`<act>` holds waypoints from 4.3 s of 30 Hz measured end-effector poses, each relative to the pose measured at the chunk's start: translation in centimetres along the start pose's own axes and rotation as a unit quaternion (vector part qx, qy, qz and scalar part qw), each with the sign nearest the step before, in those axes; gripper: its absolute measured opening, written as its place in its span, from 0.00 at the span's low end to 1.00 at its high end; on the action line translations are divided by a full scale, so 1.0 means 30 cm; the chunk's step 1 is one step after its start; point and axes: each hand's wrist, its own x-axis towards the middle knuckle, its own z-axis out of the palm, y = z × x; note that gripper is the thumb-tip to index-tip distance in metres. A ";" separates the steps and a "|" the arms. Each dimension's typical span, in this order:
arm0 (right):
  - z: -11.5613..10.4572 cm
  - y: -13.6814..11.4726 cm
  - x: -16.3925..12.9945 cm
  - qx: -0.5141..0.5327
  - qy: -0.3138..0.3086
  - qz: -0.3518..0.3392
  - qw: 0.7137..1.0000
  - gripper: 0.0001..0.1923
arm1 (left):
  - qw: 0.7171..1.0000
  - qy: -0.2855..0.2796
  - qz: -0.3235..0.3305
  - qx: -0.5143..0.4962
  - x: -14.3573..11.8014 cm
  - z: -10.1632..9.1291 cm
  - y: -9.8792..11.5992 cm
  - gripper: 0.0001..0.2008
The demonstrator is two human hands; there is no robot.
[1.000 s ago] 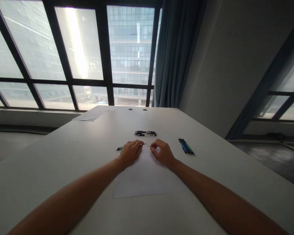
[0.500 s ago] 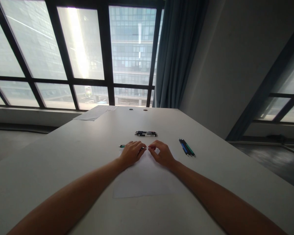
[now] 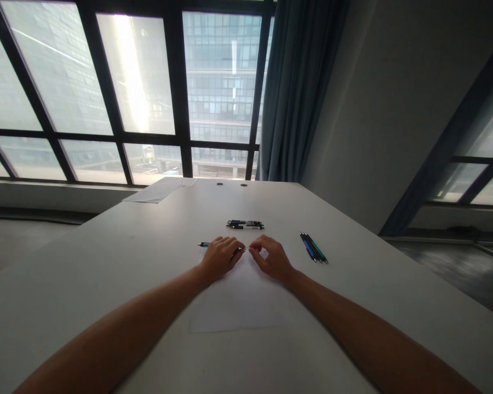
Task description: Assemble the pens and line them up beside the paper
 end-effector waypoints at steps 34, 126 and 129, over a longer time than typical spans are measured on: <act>-0.048 0.101 0.001 -0.190 0.073 0.139 0.969 0.08 | 0.999 -0.028 -0.019 -0.002 0.005 -0.025 0.013 0.10; -0.017 0.061 0.003 -0.225 -0.036 0.157 0.961 0.03 | 0.994 0.010 -0.067 -0.091 -0.012 0.031 -0.032 0.20; -0.016 0.051 0.002 -0.178 -0.007 0.097 0.979 0.06 | 0.989 0.014 -0.077 -0.127 -0.019 0.041 -0.035 0.16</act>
